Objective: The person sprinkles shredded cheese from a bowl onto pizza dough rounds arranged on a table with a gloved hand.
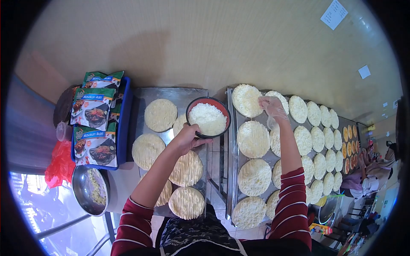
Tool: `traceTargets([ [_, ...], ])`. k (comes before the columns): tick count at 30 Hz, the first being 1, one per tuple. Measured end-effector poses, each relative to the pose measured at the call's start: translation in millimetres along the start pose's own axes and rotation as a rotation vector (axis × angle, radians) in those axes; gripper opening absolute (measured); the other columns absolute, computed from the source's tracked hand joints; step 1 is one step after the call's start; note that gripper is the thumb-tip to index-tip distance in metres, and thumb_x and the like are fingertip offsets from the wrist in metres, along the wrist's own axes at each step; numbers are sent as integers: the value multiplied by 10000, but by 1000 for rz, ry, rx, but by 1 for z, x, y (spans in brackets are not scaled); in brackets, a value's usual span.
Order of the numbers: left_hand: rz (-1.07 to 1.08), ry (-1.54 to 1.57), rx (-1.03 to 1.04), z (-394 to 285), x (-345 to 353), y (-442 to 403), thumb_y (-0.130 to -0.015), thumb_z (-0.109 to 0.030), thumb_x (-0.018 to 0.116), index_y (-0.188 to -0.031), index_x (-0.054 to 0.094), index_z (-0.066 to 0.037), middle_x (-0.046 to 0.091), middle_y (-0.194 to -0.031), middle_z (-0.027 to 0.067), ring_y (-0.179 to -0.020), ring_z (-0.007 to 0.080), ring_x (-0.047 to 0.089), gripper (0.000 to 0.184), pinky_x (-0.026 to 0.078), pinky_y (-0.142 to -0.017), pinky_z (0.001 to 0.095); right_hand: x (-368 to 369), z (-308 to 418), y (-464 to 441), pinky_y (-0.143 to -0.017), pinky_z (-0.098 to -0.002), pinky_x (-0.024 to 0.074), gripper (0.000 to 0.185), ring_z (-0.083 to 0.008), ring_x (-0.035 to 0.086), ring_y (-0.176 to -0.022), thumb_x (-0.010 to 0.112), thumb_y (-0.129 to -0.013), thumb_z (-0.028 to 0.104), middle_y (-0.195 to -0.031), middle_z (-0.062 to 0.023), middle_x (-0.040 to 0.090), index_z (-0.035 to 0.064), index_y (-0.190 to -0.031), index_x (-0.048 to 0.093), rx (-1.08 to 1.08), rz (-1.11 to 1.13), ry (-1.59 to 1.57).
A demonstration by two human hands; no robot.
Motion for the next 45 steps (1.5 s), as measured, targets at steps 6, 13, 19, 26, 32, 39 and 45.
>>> traceTargets([
  [6, -30, -1, -37, 1, 2, 1, -827, -49, 379, -1229, 117, 88, 375, -1191, 301, -1011, 399, 558, 499, 565, -812, 413, 16, 16, -36, -673, -276, 485, 230, -147, 612, -758, 615, -807, 101, -827, -71, 651, -65, -964, 638, 70, 12, -352],
  [13, -70, -50, 30, 2, 2, 13, -824, -48, 382, -1236, 97, 81, 360, -1192, 298, -1012, 393, 555, 518, 563, -812, 411, 28, 36, -57, -648, -316, 482, 120, -214, 614, -659, 683, -725, 129, -730, -144, 652, 23, -781, 689, -222, -210, 523],
  [19, -151, -85, 22, 8, 6, 51, -775, 8, 384, -1328, 156, -23, 399, -1226, 218, -1091, 342, 509, 599, 516, -885, 463, 92, 148, 73, -780, -292, 493, 203, -164, 614, -849, 693, -758, 163, -942, -73, 647, 45, -922, 670, -326, 432, -135],
  [26, -123, -298, 8, 40, -23, 145, -801, -3, 341, -1334, 172, -13, 437, -1176, 227, -1011, 345, 564, 559, 503, -893, 440, 181, 187, 220, -894, -390, 437, 338, -335, 555, -996, 586, -756, 106, -1055, -177, 564, 36, -1085, 559, -780, 543, 276],
  [32, -39, -137, -79, 93, -81, 232, -782, 22, 365, -1334, 151, -16, 375, -1241, 226, -1060, 368, 526, 593, 510, -880, 451, 219, 192, 324, -835, -428, 453, 224, -345, 560, -986, 472, -842, 160, -1038, -190, 582, 37, -991, 586, -668, 288, 124],
  [39, -41, -185, -46, 126, -138, 326, -802, 27, 370, -1351, 178, -29, 426, -1220, 228, -1039, 342, 557, 584, 509, -879, 443, 283, 246, 413, -943, -421, 386, 338, -348, 504, -1094, 544, -819, 174, -1171, -201, 534, 64, -1138, 563, -440, 701, 321],
  [45, -59, -296, -178, 154, -175, 375, -829, 22, 363, -1383, 78, -59, 380, -1270, 215, -1078, 340, 531, 628, 518, -875, 445, 331, 253, 489, -967, -401, 401, 400, -330, 512, -1118, 582, -794, 156, -1198, -161, 537, 31, -1170, 525, -594, 472, 263],
])
Point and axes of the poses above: each hand's wrist, its own y-axis away from the middle knuckle, its own x-axis out of the palm, z = x × y, the point moved 3 cm from there along -y, towards the middle knuckle
